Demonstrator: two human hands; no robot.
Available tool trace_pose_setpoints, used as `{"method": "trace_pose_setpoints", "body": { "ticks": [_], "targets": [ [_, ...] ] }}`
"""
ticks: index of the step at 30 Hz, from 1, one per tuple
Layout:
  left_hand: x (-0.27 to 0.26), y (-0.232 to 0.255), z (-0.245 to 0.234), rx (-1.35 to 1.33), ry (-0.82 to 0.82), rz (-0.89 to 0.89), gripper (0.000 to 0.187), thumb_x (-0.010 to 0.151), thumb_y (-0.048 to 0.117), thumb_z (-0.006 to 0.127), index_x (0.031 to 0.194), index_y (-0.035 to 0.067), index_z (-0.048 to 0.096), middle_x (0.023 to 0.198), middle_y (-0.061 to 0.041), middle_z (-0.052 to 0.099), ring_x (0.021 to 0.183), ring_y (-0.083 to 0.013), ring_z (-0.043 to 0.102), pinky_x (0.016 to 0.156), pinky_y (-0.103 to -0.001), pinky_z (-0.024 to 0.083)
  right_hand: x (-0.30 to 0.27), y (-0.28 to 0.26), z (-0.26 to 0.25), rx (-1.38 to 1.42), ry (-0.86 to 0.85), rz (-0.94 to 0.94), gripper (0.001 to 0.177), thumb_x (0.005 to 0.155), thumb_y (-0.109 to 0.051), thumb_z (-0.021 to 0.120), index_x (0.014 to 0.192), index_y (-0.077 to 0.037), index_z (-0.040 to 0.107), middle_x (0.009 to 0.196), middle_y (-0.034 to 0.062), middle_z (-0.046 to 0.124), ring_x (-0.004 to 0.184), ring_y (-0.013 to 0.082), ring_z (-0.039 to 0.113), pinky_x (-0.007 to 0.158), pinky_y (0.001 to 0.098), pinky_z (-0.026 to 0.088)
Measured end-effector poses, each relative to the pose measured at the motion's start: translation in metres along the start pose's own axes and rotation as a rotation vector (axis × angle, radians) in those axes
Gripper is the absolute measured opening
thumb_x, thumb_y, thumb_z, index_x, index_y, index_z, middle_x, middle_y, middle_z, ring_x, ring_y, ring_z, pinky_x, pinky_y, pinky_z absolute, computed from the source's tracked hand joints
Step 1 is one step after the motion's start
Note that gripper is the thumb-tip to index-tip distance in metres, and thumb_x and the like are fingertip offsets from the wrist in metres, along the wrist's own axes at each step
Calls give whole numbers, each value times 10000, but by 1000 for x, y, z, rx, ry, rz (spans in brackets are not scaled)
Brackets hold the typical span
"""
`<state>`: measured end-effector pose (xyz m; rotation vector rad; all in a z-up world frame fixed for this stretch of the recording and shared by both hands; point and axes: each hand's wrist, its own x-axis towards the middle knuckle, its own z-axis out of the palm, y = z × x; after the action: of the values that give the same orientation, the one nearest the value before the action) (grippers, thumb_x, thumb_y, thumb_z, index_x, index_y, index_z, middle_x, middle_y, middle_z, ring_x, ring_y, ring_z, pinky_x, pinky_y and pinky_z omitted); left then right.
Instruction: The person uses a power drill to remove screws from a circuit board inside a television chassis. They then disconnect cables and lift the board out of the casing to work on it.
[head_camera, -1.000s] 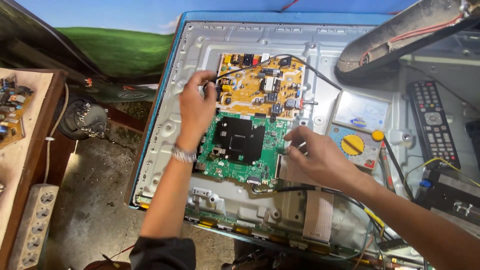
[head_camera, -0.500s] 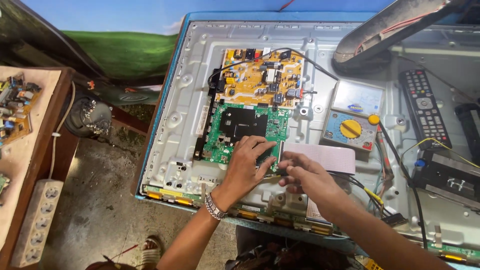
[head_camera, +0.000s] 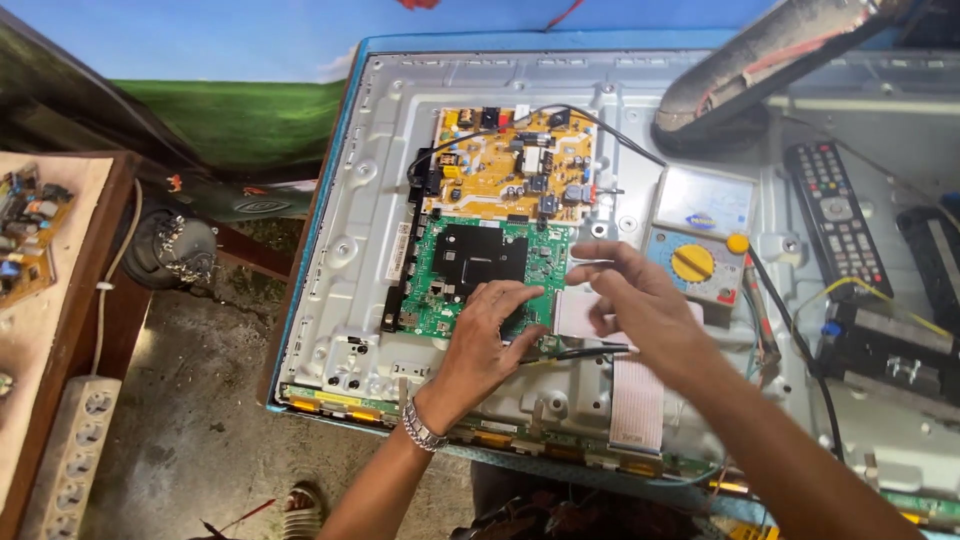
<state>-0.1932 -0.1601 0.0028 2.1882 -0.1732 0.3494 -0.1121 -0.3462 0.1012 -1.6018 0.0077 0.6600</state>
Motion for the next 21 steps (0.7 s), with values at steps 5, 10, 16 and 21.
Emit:
{"method": "trace_pose_setpoints", "body": {
  "ticks": [5, 10, 16, 21],
  "targets": [
    [1, -9, -22, 92, 148, 16, 343, 909, 155, 756, 1246, 127, 699, 1099, -120, 684, 1062, -331, 667, 944, -442, 515, 47, 38, -20, -1079, -113, -166, 395, 964, -310, 597, 1297, -110, 666, 1118, 147, 755, 917, 342, 770, 777, 467, 612],
    [-11, -28, -55, 221, 435, -78, 255, 920, 174, 737, 1174, 151, 730, 1079, -69, 699, 1051, -293, 702, 933, -392, 552, 89, 29, -12, -1396, -302, -156, 349, 930, -399, 654, 1155, -165, 782, 1026, 122, 791, 999, 338, 770, 851, 460, 611],
    [-7, -39, -90, 259, 503, -272, 310, 942, 218, 718, 1200, 48, 687, 1078, -199, 701, 1016, -399, 708, 889, -436, 584, 75, -28, -23, -1462, -642, -73, 495, 928, -503, 589, 1234, -176, 798, 1147, 163, 817, 1147, 366, 748, 1067, 465, 559],
    [23, -55, -94, 276, 123, -582, 574, 954, 467, 573, 1348, 51, 605, 1197, -147, 696, 1053, -272, 699, 938, -411, 550, 47, -18, -22, -832, -496, 248, 511, 1015, -421, 430, 1427, -239, 671, 1189, 33, 850, 860, 191, 666, 859, 309, 537]
  ]
}}
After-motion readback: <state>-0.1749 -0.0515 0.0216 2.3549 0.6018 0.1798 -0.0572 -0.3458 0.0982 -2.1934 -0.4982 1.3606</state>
